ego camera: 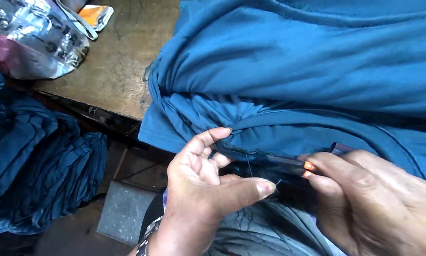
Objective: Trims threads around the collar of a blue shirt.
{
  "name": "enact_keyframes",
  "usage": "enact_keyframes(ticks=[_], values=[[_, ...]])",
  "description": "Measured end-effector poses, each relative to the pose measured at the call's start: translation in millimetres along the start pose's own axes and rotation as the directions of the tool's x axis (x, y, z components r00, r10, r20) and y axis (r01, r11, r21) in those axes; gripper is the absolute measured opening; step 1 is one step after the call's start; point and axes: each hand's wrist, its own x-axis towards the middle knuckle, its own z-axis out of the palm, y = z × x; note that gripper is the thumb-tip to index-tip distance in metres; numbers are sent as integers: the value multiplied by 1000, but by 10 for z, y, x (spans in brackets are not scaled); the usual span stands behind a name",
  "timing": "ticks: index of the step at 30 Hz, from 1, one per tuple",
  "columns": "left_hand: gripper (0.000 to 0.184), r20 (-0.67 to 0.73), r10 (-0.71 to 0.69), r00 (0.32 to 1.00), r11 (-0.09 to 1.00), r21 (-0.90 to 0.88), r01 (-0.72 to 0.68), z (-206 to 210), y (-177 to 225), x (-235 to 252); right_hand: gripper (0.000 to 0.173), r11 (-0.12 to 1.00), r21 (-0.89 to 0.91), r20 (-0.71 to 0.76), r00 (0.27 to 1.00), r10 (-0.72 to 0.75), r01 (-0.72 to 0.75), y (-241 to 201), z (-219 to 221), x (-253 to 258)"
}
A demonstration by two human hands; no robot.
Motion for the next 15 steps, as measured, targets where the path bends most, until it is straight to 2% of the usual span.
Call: enact_keyframes(ticks=[9, 15], values=[[80, 11, -25, 1000, 999, -32, 25, -14, 39, -14, 38, 997, -49, -49, 997, -59, 57, -40, 83, 101], [80, 13, -28, 1000, 998, -55, 29, -29, 47, 2, 39, 1000, 9, 70, 998, -5, 5, 72, -68, -5]])
